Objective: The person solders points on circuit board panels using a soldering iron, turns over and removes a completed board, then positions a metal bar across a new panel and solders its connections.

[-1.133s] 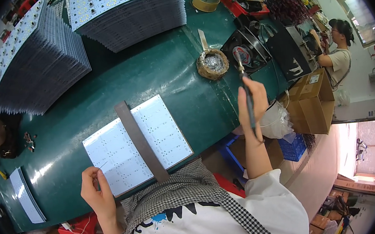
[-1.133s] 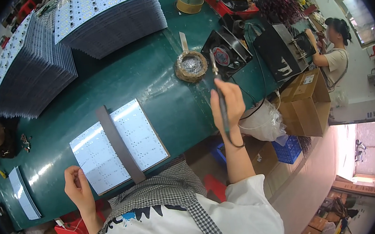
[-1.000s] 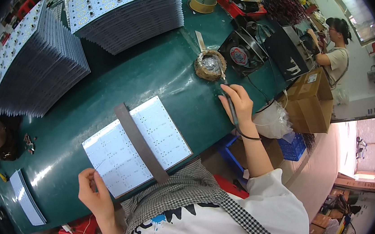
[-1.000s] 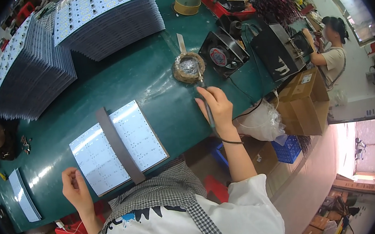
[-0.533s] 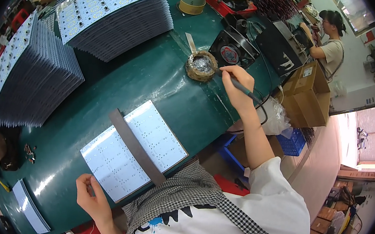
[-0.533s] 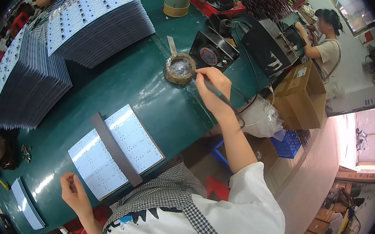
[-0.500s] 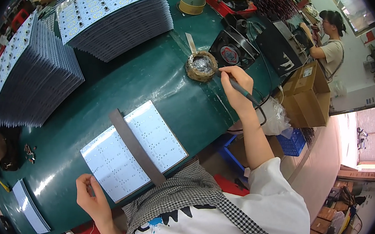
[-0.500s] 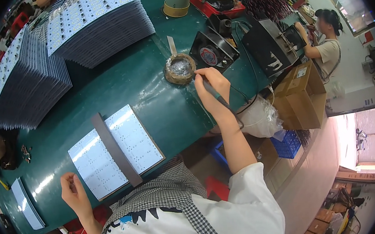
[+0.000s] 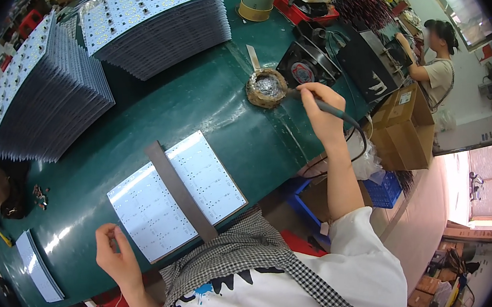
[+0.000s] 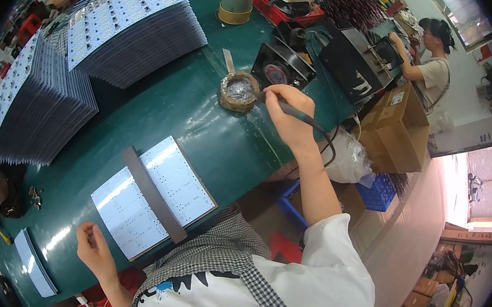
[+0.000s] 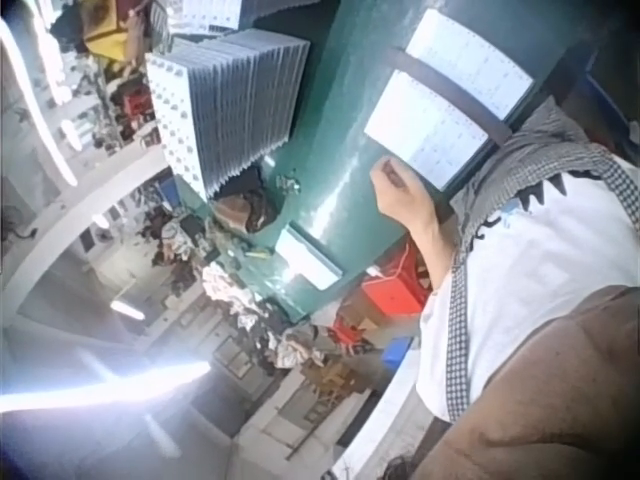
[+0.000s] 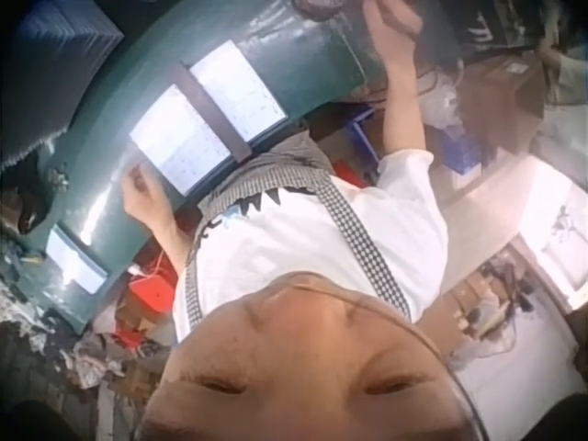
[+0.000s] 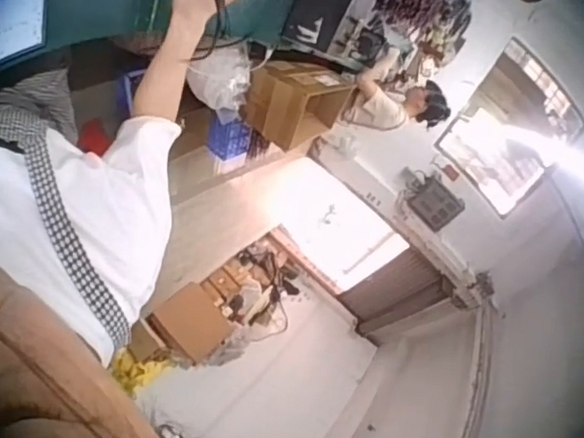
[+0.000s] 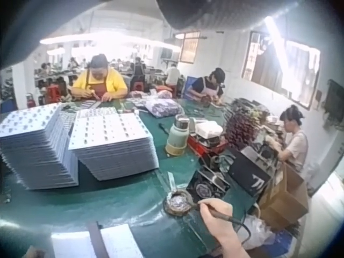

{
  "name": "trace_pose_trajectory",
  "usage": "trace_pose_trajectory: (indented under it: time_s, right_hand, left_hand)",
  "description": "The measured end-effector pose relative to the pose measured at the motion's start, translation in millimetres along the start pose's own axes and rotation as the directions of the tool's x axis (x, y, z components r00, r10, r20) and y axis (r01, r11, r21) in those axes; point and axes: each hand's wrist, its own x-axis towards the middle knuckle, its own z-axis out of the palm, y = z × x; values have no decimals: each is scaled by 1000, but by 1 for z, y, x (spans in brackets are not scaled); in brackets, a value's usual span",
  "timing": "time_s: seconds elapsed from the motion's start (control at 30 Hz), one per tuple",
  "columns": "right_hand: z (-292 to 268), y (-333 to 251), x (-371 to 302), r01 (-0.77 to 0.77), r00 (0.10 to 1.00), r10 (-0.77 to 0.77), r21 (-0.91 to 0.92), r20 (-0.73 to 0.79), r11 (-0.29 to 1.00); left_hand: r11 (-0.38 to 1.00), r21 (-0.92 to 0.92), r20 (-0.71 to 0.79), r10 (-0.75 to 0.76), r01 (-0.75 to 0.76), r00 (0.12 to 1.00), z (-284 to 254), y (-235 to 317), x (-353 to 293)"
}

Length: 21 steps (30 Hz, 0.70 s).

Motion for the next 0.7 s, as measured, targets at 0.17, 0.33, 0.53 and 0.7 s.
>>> trace_pose_trajectory:
  time_s: [0.17,0.33,0.53,0.7]
  right_hand:
    - [15,26,-35,482,809,-538,-256,-235,838]
    - [11,13,-56,477,843,-518,-240,-145,845]
    - [22,1,-59,334,934,-345,-116,-91,935]
    - [30,-42,-73,-172,983,99,577,155,798]
  left_hand:
    - [990,69,-11,-124,125,992,-19,-1,16]
    - [993,-116,11,-2,3,1000,10,28,34]
    - [982,-95,291,183,-163,939,82,87,53]
    - [974,-82,340,228,-213,912,116,99,56]
